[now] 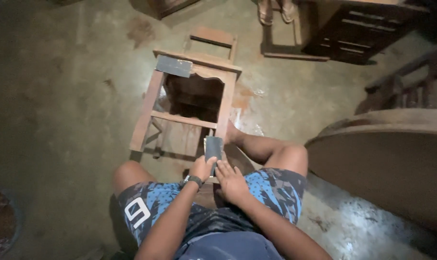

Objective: The person sands the surface and edges of a wooden stool by hand using a piece of sandpaper.

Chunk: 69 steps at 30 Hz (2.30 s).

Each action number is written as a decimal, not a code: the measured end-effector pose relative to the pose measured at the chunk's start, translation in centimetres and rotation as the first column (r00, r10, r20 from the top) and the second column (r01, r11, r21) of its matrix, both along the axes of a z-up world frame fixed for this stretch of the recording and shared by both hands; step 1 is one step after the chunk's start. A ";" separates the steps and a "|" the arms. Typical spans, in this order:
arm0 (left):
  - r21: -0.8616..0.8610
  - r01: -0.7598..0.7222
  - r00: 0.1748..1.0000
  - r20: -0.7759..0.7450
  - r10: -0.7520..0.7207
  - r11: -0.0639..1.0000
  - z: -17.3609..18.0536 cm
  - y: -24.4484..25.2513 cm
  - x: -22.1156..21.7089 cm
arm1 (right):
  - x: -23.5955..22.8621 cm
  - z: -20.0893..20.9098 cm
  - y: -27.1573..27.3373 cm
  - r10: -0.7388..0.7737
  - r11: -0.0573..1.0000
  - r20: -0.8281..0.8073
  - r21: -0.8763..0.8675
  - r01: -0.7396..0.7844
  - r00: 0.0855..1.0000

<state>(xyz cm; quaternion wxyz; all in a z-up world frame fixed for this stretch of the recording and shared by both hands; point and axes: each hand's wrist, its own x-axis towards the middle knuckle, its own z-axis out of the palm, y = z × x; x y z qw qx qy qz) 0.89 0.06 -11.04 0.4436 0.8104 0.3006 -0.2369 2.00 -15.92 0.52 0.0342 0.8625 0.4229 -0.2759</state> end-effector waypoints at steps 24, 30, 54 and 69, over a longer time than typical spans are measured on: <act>-0.016 0.006 0.986 -0.164 -0.008 1.000 2.6 1.0 1.7 | 2.9 5.8 0.3 -0.089 0.985 -0.247 -0.166 0.048 0.965; 0.194 0.080 0.993 -0.102 -0.061 0.978 5.4 0.3 1.7 | 3.6 8.9 1.4 -0.071 0.973 -0.226 -0.231 0.018 0.972; 0.105 -0.113 0.993 0.037 0.110 0.988 10.9 1.1 8.9 | 8.8 -0.2 2.3 0.002 0.978 0.074 -0.208 0.013 0.997; 0.062 -0.102 0.988 -0.111 0.109 0.993 5.5 0.9 4.7 | 5.0 9.3 2.5 -0.033 0.960 -0.101 -0.280 0.003 0.994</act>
